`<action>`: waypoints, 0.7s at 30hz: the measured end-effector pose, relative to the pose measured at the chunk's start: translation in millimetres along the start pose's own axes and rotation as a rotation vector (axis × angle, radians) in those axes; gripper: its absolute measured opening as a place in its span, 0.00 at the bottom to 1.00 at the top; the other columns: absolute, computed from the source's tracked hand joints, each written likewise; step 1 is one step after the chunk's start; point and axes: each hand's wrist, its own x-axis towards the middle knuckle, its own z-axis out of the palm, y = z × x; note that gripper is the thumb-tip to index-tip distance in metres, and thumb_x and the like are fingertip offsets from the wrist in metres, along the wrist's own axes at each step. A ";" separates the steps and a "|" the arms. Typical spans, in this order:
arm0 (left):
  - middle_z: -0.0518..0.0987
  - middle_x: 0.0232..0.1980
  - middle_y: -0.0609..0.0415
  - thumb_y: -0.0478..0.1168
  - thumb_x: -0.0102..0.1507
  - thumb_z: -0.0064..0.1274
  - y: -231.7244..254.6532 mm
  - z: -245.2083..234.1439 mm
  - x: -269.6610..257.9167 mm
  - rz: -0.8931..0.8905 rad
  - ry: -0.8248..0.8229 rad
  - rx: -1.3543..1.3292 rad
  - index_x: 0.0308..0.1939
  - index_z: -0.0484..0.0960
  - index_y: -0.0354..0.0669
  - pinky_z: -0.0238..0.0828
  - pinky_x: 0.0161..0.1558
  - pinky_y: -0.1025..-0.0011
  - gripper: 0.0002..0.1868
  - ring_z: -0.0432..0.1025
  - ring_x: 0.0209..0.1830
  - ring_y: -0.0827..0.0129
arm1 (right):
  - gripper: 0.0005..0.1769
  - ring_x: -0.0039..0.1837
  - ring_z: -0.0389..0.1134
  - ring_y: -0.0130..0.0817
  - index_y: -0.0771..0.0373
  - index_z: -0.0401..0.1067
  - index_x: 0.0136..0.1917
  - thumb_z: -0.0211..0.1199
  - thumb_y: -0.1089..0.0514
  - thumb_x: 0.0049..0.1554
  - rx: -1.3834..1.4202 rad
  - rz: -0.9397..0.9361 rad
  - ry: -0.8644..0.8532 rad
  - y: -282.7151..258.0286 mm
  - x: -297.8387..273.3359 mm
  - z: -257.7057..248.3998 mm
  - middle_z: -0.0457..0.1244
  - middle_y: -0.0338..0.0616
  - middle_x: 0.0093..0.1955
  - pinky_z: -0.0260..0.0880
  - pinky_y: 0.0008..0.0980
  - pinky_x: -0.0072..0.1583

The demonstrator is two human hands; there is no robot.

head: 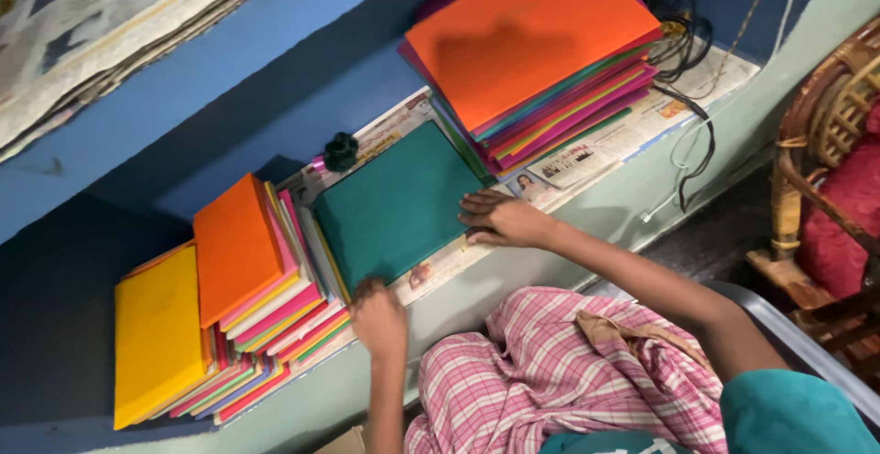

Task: The person sorts a stack of colored folders by color, picking up individual folders of different colors and placing them into separate stacks on a shelf.

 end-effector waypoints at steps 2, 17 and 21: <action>0.76 0.67 0.45 0.50 0.67 0.45 15.9 8.0 15.7 -0.009 0.078 -0.072 0.61 0.77 0.42 0.59 0.69 0.55 0.23 0.69 0.67 0.53 | 0.31 0.80 0.52 0.54 0.62 0.68 0.70 0.56 0.40 0.62 0.016 0.018 0.006 -3.9 15.0 8.1 0.55 0.58 0.77 0.48 0.50 0.78; 0.60 0.82 0.49 0.52 0.71 0.31 27.1 100.7 155.2 0.098 0.146 -0.150 0.78 0.63 0.48 0.38 0.78 0.41 0.32 0.51 0.83 0.52 | 0.35 0.85 0.42 0.53 0.52 0.57 0.80 0.36 0.35 0.68 -0.142 0.237 0.033 -9.5 156.4 101.9 0.47 0.48 0.84 0.36 0.56 0.81; 0.55 0.81 0.47 0.61 0.70 0.31 1.1 104.9 182.2 0.043 0.029 -0.203 0.78 0.57 0.44 0.38 0.77 0.53 0.37 0.47 0.81 0.50 | 0.38 0.82 0.41 0.54 0.56 0.58 0.77 0.39 0.34 0.63 -0.150 0.259 0.048 13.2 170.7 103.8 0.48 0.48 0.81 0.35 0.55 0.76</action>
